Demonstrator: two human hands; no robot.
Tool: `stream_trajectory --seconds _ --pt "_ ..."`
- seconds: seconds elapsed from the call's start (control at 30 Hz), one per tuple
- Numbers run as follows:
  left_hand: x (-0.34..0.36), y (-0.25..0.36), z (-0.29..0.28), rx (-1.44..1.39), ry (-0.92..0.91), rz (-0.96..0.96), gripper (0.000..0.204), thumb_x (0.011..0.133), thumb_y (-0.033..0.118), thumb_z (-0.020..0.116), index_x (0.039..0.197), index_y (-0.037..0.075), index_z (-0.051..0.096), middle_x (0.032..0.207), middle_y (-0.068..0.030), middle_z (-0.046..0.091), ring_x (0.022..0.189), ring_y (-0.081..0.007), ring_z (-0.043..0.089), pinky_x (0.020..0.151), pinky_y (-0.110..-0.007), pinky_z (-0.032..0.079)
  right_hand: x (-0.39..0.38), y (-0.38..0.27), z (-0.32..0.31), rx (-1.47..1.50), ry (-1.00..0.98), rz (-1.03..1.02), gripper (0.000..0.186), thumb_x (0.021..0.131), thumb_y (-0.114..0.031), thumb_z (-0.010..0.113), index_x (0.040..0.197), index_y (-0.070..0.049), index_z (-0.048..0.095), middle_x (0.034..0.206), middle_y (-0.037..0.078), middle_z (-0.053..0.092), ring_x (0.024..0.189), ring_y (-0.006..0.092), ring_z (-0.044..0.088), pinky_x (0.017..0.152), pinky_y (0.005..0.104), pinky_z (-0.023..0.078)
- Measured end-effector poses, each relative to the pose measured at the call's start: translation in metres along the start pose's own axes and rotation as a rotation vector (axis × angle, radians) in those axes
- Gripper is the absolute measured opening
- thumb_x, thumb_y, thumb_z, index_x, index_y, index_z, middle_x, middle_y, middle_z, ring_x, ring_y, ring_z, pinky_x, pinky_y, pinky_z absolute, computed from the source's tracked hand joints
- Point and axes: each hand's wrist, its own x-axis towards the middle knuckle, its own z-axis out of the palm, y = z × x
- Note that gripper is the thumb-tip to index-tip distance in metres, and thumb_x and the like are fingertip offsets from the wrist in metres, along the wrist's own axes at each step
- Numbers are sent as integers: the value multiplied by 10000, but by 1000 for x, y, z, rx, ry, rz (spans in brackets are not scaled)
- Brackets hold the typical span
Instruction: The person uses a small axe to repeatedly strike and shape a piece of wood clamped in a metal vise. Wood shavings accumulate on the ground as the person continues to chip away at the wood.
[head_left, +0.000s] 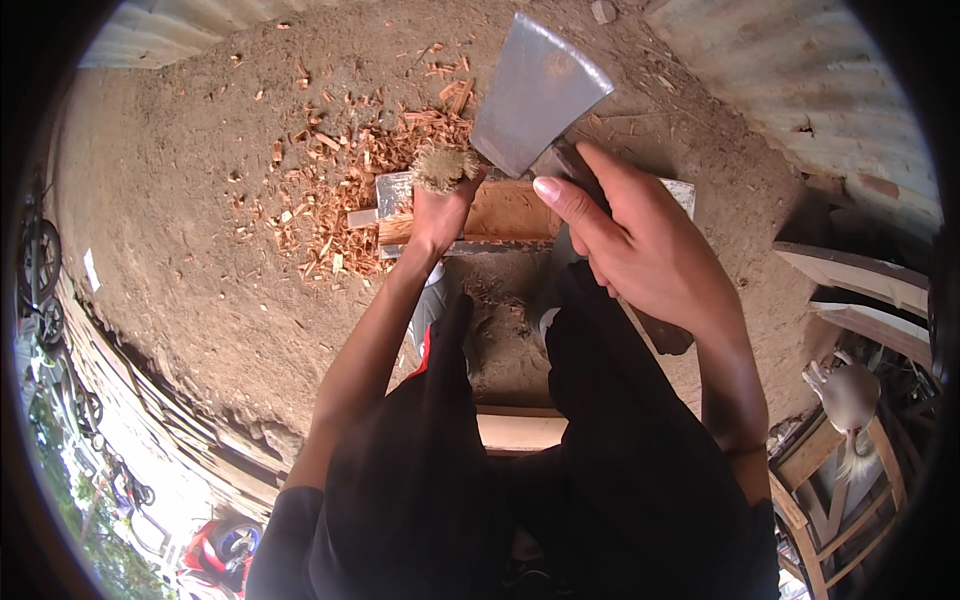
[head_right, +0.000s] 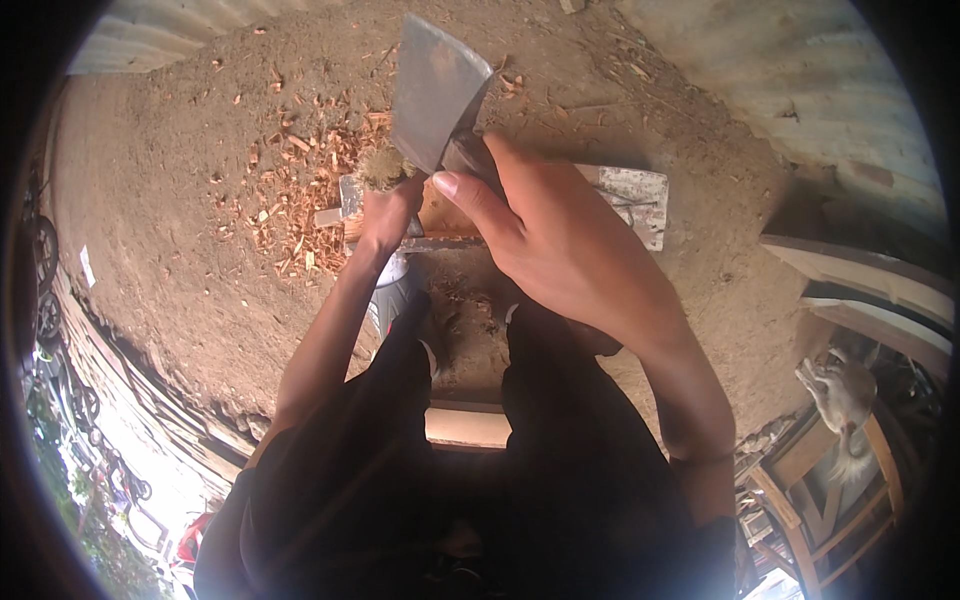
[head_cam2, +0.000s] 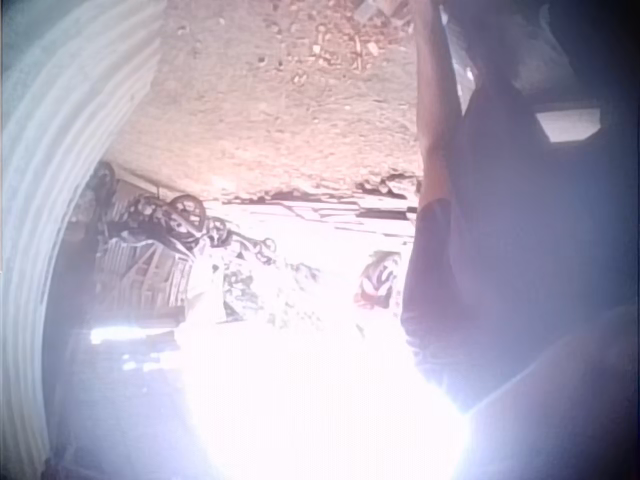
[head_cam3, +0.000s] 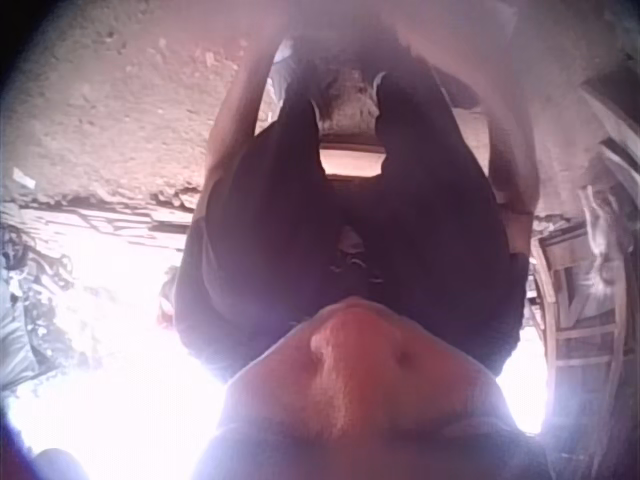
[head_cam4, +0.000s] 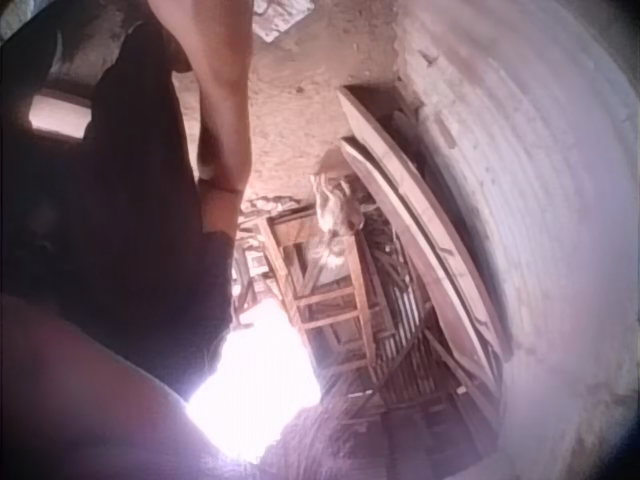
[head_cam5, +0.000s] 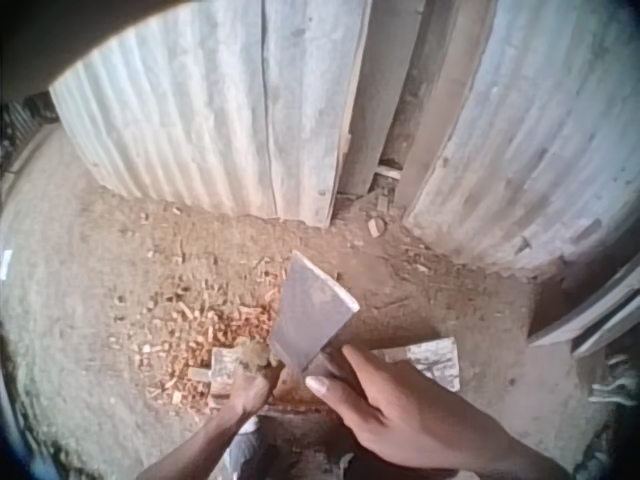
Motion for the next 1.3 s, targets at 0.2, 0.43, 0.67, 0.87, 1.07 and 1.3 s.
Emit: stream_trajectory --seconds 0.2,0.43,0.67,0.87,1.07,1.3 --pt "12 -7 -4 -47 -8 -124 180 907 88 700 1028 -26 631 870 -127 685 803 -246 615 746 -414 492 3 -37 -18 149 76 -131 292 1064 -314 573 1007 -28 567 650 -27 476 481 45 430 442 228 358" --pt "11 -25 3 -79 20 221 269 907 102 706 1134 -27 641 1054 -120 706 921 -210 668 790 -370 566 12 -66 5 151 195 -369 209 1049 -217 592 1032 -11 562 701 65 565 570 145 552 534 319 421" --pt "-16 -25 -7 103 -16 46 234 944 171 629 1102 4 670 1067 -130 717 996 -281 675 900 -409 538 33 11 48 -246 -33 -334 356 1027 -174 578 1127 163 525 721 249 652 667 394 683 608 479 515" --pt "-43 -73 -26 354 -39 317 259 995 243 580 1126 46 687 1052 -155 701 1006 -346 655 890 -432 505 20 -12 28 -113 -29 -123 391 1057 -327 561 1086 63 550 709 220 626 640 420 617 608 471 473" --pt "-46 -42 -29 324 45 185 223 1014 237 579 1006 42 688 885 -126 651 852 -298 614 783 -441 473 12 -12 15 -15 -81 -30 403 1068 -371 547 959 13 499 602 77 532 476 177 528 483 339 435" --pt "-16 -19 -7 220 6 190 203 954 166 664 1005 -29 685 901 -105 702 835 -227 639 752 -391 499 12 -9 10 29 -117 -29 390 1073 -378 538 932 -19 476 579 26 481 463 110 498 440 302 414"
